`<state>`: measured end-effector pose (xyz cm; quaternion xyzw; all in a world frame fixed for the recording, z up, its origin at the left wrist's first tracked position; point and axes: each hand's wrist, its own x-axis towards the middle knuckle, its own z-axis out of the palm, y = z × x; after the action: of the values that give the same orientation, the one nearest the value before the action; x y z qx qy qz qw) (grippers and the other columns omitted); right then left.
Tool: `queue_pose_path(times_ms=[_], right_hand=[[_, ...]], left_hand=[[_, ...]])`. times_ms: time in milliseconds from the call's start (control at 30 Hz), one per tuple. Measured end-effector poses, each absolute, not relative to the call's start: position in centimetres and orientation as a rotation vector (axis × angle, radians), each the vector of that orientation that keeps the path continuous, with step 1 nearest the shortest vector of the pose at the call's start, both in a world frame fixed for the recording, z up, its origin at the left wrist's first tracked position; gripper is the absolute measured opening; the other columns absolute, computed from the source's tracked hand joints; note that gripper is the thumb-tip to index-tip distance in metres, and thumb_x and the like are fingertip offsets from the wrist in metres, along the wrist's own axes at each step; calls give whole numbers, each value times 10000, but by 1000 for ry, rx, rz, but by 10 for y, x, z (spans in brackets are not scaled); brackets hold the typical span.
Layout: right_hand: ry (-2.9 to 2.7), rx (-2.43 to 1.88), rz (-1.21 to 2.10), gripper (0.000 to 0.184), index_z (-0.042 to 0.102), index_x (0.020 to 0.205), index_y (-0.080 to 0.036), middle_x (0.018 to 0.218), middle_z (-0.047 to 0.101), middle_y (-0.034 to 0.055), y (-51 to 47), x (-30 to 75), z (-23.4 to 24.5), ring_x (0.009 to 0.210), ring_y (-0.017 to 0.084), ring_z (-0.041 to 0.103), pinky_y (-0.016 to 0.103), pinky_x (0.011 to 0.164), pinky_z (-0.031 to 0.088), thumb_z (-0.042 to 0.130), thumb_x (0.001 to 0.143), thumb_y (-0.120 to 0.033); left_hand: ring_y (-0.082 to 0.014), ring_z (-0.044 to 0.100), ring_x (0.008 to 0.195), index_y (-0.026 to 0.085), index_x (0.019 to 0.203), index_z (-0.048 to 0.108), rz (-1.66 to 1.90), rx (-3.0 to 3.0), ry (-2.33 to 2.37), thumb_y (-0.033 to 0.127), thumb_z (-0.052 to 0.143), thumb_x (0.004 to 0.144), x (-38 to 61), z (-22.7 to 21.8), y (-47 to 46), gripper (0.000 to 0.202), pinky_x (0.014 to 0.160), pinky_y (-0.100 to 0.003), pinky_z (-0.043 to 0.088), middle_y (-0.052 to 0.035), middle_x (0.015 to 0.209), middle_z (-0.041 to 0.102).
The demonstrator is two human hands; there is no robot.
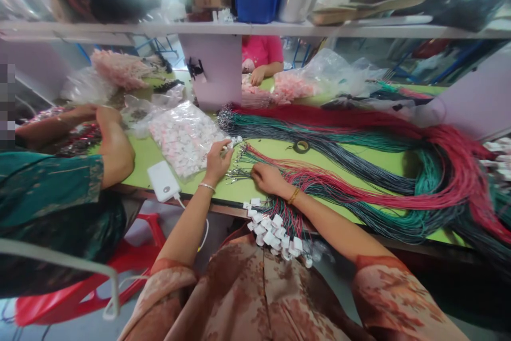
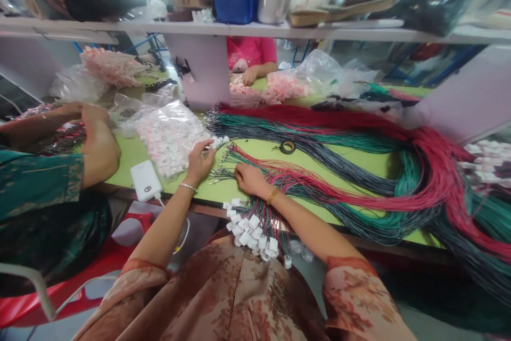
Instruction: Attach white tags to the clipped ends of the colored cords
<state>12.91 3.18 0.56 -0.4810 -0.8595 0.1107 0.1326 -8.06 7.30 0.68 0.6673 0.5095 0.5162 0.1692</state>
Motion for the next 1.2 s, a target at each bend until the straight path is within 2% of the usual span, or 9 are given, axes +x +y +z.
queue_pose_path(times_ms=[167,300,400,533,633,733,800,900,1200], right_hand=[[-2444,-1431,258,210,592,957,-152,922,671,116,32,135,4,812,206,575,291,724,376,398,948,-232],[-2448,-1411,306,222,597,1010,-164,981,664,123,34,135,7,846,218,577,304,747,388,433,941,-297],[-2489,-1380,351,157,615,925,-178,967,663,108,37,132,7,832,211,578,298,736,388,480,896,-252],[-2357,-1348,481,141,593,854,-181,849,662,64,40,135,2,743,177,556,274,692,382,452,870,-186],[-2191,-1265,590,125,573,846,-175,767,632,37,42,139,-2,674,155,519,264,655,384,462,867,-228],[-1994,-1149,788,149,558,826,-174,735,604,10,43,138,-4,645,133,497,250,632,400,484,856,-300],[-1863,-1099,940,192,555,805,-175,716,586,-6,43,134,-4,634,123,488,243,619,409,505,844,-356],[-1728,-1054,1080,236,557,787,-179,700,565,-20,41,129,-1,621,112,477,234,603,409,544,817,-412],[-1685,-1102,883,129,551,738,-181,657,552,-19,31,126,6,576,106,451,236,573,379,561,767,-306]], left_hand=[[-115,590,697,187,1053,664,1544,1401,1172,345,756,703,-73,4,71,395,661,-247,502,-28,885,635],[-79,545,583,191,1045,701,1489,1180,1063,302,795,643,-70,0,71,428,582,-220,467,11,760,616],[-72,510,573,178,1041,720,1460,1065,988,243,799,617,-68,0,70,436,571,-214,447,16,696,612],[-57,512,579,178,1027,719,1394,942,878,221,783,630,-66,5,64,404,540,-198,418,-2,768,647],[-68,535,603,160,979,718,1371,921,850,256,754,691,-62,9,58,306,552,-196,432,-15,753,645],[-82,555,636,167,1003,687,1337,933,864,298,714,755,-54,9,51,282,586,-211,459,-37,821,668],[-77,555,636,177,988,660,1319,935,869,290,717,756,-48,6,48,265,601,-212,463,-34,856,672],[-71,550,627,167,900,640,1282,908,840,277,737,732,-44,1,45,223,614,-207,462,-15,796,642],[-85,559,637,159,901,648,1170,869,807,269,737,714,-44,2,41,235,610,-216,468,-22,798,639]])
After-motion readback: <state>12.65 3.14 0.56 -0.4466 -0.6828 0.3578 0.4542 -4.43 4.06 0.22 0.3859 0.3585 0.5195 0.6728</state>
